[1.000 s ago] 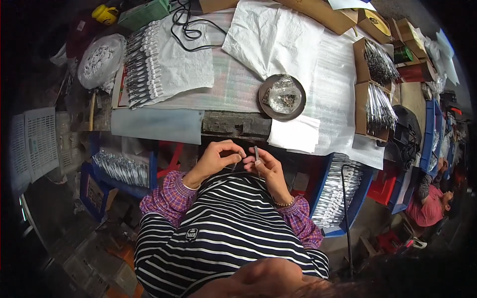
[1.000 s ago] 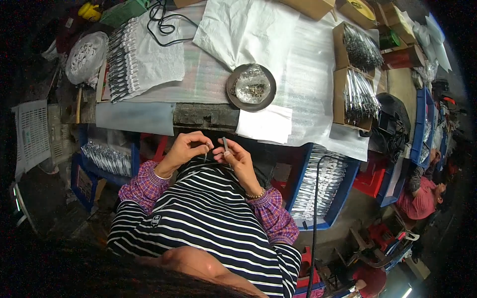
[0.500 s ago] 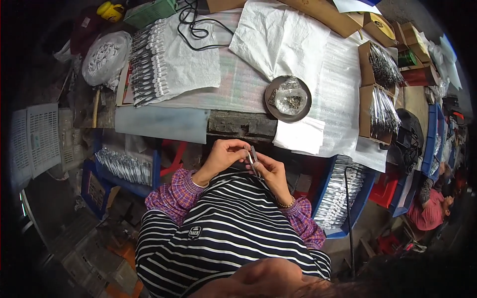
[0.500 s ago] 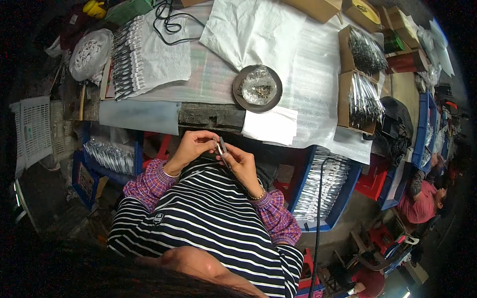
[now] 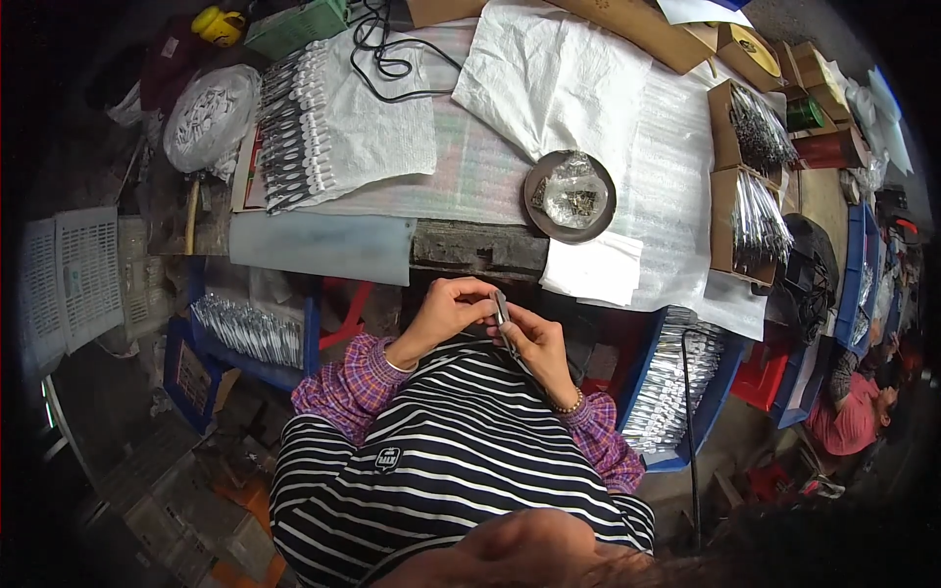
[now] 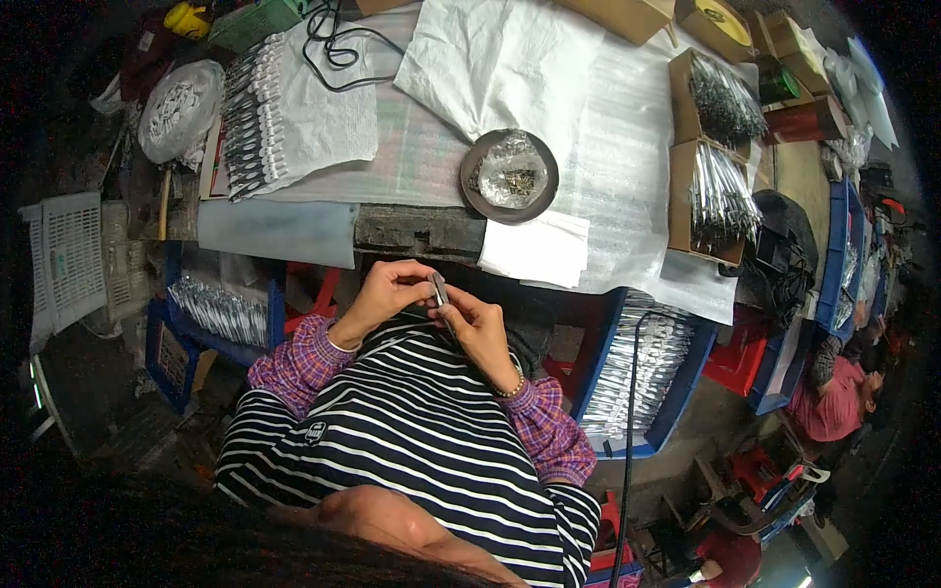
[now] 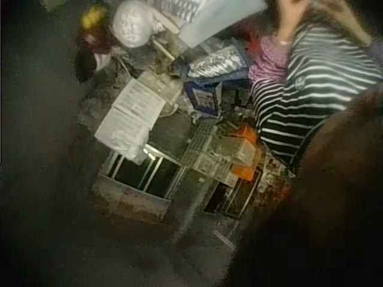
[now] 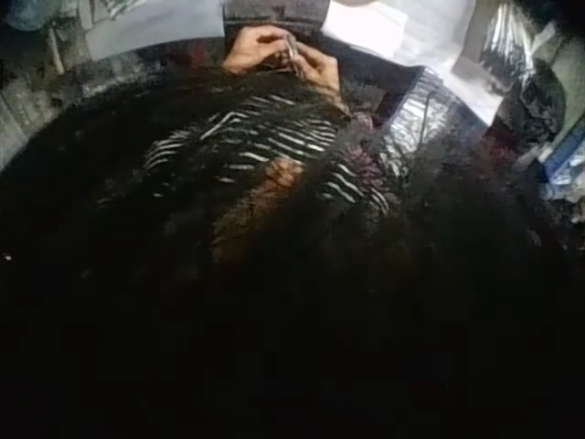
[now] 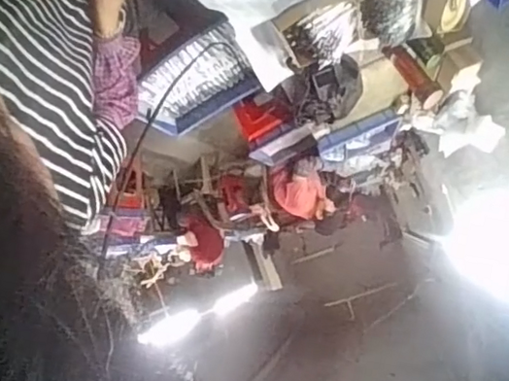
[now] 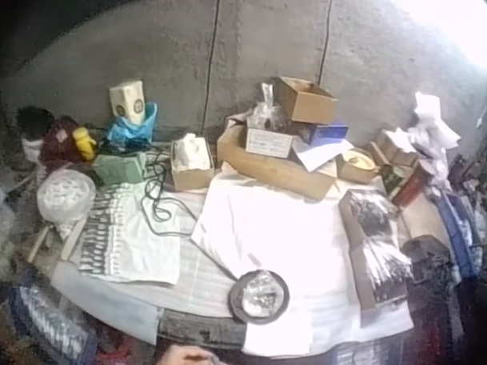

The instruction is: Applying adhesive to small metal components and assembling them into trays in a manufacturing setting.

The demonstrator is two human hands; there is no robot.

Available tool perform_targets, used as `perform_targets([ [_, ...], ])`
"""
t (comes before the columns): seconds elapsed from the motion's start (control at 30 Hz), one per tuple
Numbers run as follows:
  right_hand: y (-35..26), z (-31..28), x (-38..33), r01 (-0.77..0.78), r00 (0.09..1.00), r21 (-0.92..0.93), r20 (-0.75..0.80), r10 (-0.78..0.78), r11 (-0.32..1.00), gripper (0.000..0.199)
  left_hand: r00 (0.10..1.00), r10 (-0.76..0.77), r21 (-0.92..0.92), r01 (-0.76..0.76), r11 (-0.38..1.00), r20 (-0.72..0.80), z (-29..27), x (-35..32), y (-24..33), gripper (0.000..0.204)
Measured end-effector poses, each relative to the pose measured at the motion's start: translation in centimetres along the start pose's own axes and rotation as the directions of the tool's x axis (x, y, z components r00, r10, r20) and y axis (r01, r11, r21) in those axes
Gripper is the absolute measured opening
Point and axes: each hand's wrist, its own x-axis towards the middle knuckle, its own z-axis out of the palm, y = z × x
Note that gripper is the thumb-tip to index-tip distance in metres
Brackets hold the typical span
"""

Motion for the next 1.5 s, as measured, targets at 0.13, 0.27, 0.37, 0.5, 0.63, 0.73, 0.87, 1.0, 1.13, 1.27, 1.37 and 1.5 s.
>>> perform_targets([
  [0.13, 0.3, 0.0, 0.1, 0.031, 1.0, -0.06, 0.002, -0.031, 0.998, 0.031, 1.0, 0.005, -0.003, -0.005, 1.0, 0.0, 0.0, 0.0, -0.2, 0.016],
  [0.27, -0.1, 0.3, 0.0, 0.035, 0.999, -0.066, -0.002, -0.036, 0.997, 0.031, 1.0, 0.011, 0.012, -0.011, 1.0, -0.002, -0.1, -0.1, -0.2, 0.016],
  [0.37, -0.1, 0.3, -0.1, 0.053, 0.999, -0.09, -0.005, -0.054, 0.995, 0.031, 1.0, 0.007, 0.03, -0.007, 1.0, -0.007, -0.1, -0.2, 0.0, 0.015],
  [0.5, -0.1, 0.0, 0.1, -0.028, 0.998, 0.021, 0.065, 0.026, 0.999, 0.031, 1.0, 0.001, 0.057, -0.001, 0.998, 0.014, -0.3, -0.2, -0.1, 0.015],
  [0.63, -1.8, -0.9, 0.1, -0.26, 0.952, 0.22, 0.219, 0.212, 0.94, 0.03, 1.0, -0.028, 0.048, 0.028, 0.998, 0.009, -0.2, -0.1, 0.2, 0.024],
  [0.73, -2.0, -1.2, 0.2, -0.327, 0.929, 0.303, 0.275, 0.246, 0.895, 0.032, 0.993, -0.104, -0.081, 0.109, 0.991, 0.061, 0.0, -0.2, 1.2, 0.032],
  [0.87, -1.6, -1.5, 0.2, -0.346, 0.927, 0.347, 0.273, 0.259, 0.872, 0.033, 0.981, -0.164, -0.059, 0.17, 0.984, 0.102, -0.2, 0.1, 0.8, 0.03],
  [1.0, -1.1, -1.9, 0.2, -0.326, 0.934, 0.386, 0.272, 0.231, 0.863, 0.034, 0.976, -0.192, -0.038, 0.197, 0.98, 0.103, 0.0, 0.5, 1.0, 0.028],
  [1.13, -1.4, -2.0, 0.6, -0.323, 0.932, 0.373, 0.284, 0.224, 0.87, 0.034, 0.981, -0.168, -0.043, 0.173, 0.984, 0.102, -0.4, 1.0, 0.8, 0.028],
  [1.27, -2.1, -1.8, 0.3, -0.302, 0.921, 0.255, 0.329, 0.211, 0.919, 0.031, 0.985, -0.132, -0.017, 0.134, 0.991, 0.112, -0.6, 0.6, 1.2, 0.023],
  [1.37, -2.3, -1.8, 0.0, -0.194, 0.929, 0.069, 0.333, 0.161, 0.979, 0.025, 0.99, -0.082, 0.073, 0.074, 0.995, 0.111, -0.7, 0.1, 2.0, 0.018],
  [1.5, -2.2, -0.2, -0.4, 0.373, 0.921, -0.569, 0.134, -0.365, 0.733, 0.028, 0.994, 0.041, 0.066, -0.047, 0.997, 0.102, -0.9, -0.2, 1.1, 0.02],
])
